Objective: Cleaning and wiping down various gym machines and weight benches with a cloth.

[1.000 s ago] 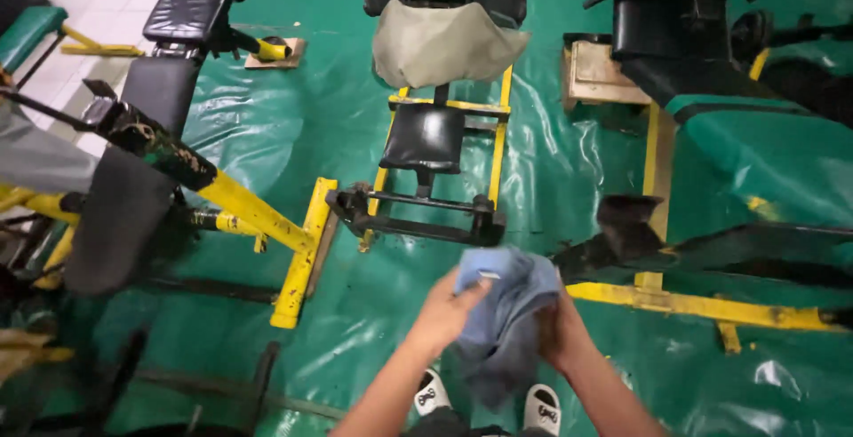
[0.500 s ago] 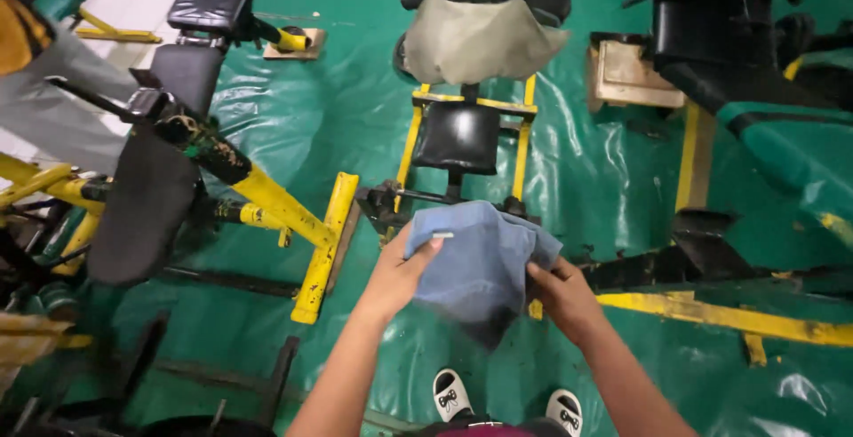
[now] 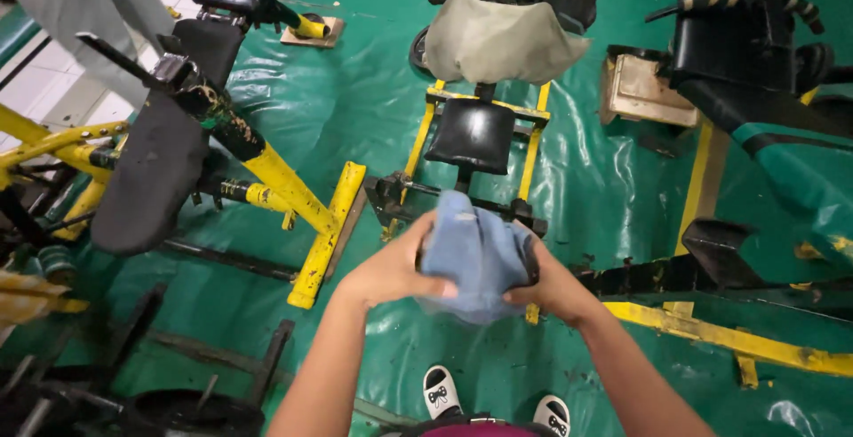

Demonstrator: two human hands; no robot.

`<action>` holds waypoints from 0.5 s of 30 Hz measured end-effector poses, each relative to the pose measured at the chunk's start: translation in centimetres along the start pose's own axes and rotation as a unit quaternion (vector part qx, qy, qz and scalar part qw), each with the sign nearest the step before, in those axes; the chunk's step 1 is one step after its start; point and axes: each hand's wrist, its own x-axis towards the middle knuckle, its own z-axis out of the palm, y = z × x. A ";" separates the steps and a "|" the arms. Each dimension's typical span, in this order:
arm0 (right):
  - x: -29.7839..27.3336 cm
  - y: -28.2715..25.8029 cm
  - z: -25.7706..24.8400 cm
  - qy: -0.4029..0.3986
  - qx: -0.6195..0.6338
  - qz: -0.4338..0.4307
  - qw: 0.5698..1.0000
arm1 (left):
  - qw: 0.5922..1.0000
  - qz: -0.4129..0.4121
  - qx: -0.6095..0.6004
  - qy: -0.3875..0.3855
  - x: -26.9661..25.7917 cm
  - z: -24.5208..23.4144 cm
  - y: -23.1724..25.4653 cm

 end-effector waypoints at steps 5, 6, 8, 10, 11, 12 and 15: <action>-0.5 2.6 -3.2 -0.002 0.251 0.144 0.957 | 0.995 -0.045 -0.080 -0.040 -1.5 -0.5 1.3; -1.0 0.8 -3.6 -0.003 0.249 0.143 0.958 | 0.995 -0.044 -0.081 -0.039 -1.6 -0.6 1.9; -2.2 -2.7 -4.3 -0.027 0.372 0.034 0.927 | 0.974 -0.044 -0.222 0.030 -2.0 -0.8 3.0; -2.1 -0.9 -3.9 -0.001 0.319 0.084 0.944 | 0.987 -0.031 -0.155 0.019 -1.9 -1.1 1.8; -1.8 0.0 -3.7 0.026 0.265 0.132 0.955 | 0.996 -0.018 -0.086 0.006 -1.7 -1.3 1.3; -2.0 0.7 -3.2 0.025 0.264 0.131 0.955 | 0.996 -0.016 -0.086 0.006 -1.7 -1.5 -0.8; -1.9 3.9 -2.1 0.009 0.321 0.213 0.923 | 0.995 -0.100 -0.001 -0.015 -1.5 -1.9 -5.5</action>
